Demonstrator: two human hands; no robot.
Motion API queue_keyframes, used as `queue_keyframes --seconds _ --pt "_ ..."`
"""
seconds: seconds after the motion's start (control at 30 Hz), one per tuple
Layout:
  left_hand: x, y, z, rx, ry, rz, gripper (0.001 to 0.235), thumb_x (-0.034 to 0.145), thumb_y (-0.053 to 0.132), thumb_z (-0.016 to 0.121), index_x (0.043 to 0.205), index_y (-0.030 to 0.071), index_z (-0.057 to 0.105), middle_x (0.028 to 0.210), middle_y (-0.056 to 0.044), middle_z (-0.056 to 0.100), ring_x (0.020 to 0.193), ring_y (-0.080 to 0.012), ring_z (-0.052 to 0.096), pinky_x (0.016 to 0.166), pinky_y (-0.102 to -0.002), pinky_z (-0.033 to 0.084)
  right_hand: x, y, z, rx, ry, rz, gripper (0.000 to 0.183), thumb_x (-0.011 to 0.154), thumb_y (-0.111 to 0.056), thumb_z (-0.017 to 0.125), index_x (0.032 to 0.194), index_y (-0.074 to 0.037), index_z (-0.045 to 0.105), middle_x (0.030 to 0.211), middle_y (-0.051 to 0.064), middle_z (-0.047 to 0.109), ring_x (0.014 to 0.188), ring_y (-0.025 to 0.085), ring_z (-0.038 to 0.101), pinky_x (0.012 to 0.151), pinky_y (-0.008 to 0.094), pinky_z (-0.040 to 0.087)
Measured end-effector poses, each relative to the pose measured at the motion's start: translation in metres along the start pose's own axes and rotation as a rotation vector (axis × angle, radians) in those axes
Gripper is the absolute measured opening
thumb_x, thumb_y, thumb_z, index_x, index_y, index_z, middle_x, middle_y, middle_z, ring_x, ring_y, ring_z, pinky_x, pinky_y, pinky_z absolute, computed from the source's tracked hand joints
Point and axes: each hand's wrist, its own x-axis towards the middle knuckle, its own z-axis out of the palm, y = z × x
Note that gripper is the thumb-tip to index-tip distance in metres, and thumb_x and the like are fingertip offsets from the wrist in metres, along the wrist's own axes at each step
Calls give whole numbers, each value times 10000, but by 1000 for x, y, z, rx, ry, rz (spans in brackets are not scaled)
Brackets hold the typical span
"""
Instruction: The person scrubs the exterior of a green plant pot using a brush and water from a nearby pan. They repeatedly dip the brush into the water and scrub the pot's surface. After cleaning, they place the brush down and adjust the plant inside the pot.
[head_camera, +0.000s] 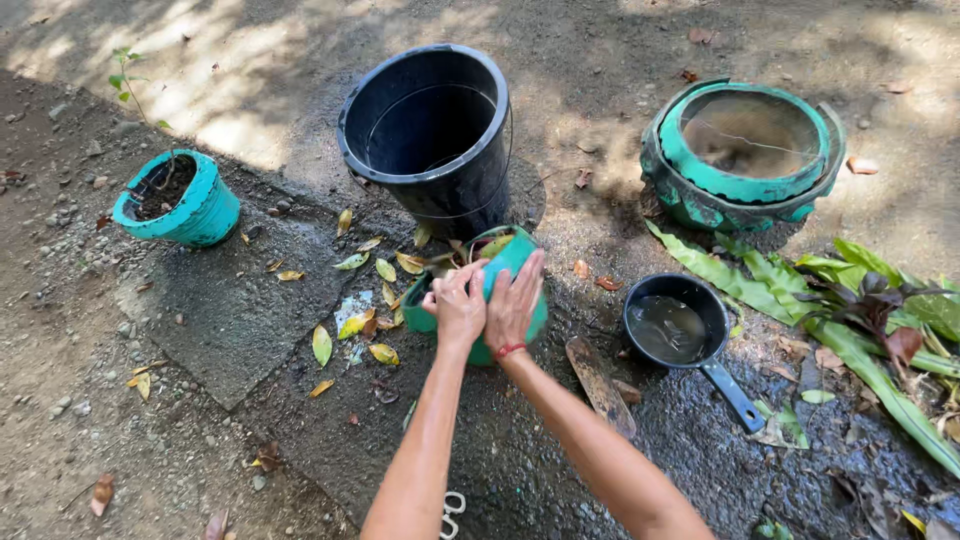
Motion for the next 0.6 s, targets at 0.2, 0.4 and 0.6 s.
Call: queue_keyframes --seconds 0.2,0.4,0.6 --pt "11 6 6 47 -19 -150 275 974 363 601 1204 315 743 1086 -87 675 1079 -308 565 956 -544 308 -10 9 -20 37 -113 -336 748 1115 -408 310 1633 47 19 1721 260 29 1616 380 37 1305 472 41" --pt "-4 17 8 -9 35 -63 271 967 343 606 1191 318 757 1050 -51 681 1066 -290 568 969 -526 324 -35 36 -8 -54 -18 -90 688 1107 -420 246 1630 18 158 1713 200 189 1595 336 184 1295 447 93" --pt "-24 12 -11 -74 -4 -154 273 995 356 587 1207 322 756 1027 -19 679 1049 -250 574 1007 -490 343 55 93 -11 402 -288 533 842 1029 -636 134 1551 -33 405 1578 160 466 1477 282 408 1232 376 249"
